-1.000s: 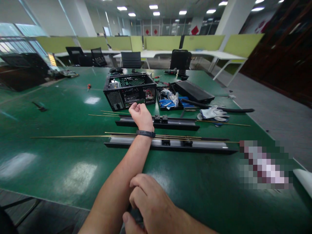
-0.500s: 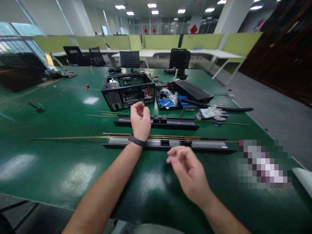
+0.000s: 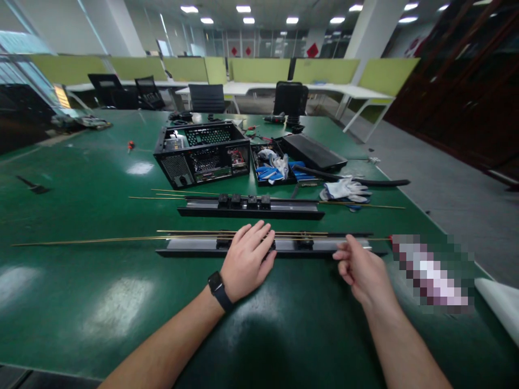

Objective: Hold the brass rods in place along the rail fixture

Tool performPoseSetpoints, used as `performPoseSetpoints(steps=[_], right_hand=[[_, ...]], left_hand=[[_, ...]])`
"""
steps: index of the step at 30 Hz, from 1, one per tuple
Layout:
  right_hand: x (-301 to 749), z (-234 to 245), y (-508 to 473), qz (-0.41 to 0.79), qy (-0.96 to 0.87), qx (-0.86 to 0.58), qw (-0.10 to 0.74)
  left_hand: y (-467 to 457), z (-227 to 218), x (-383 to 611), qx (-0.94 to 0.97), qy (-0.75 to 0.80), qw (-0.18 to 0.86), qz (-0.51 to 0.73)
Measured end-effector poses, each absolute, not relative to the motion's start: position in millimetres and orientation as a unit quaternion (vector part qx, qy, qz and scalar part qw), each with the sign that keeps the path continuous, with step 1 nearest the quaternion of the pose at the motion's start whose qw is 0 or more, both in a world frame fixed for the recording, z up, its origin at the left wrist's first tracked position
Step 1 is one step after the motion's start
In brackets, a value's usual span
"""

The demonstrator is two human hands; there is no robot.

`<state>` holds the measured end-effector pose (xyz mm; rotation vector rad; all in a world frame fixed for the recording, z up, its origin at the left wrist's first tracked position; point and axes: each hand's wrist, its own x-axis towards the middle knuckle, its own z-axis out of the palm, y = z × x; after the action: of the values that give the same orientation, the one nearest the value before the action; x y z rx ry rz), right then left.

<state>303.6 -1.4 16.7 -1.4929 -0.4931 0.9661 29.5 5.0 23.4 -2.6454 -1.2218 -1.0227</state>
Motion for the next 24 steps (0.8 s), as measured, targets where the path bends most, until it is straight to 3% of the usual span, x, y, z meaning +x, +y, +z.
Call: performPoseSetpoints(steps=[12, 19, 24], right_hand=[[306, 7, 6, 0.455, -0.245, -0.576, 0.633], [288, 11, 6, 0.517, -0.276, -0.581, 0.565], [297, 8, 8, 0.458, -0.241, -0.578, 0.631]], left_hand=[[5, 5, 22, -0.867, -0.401, 0.024, -0.295], [6, 6, 24, -0.868, -0.400, 0.037, -0.291], [7, 5, 22, -0.870, -0.401, 0.030, -0.286]])
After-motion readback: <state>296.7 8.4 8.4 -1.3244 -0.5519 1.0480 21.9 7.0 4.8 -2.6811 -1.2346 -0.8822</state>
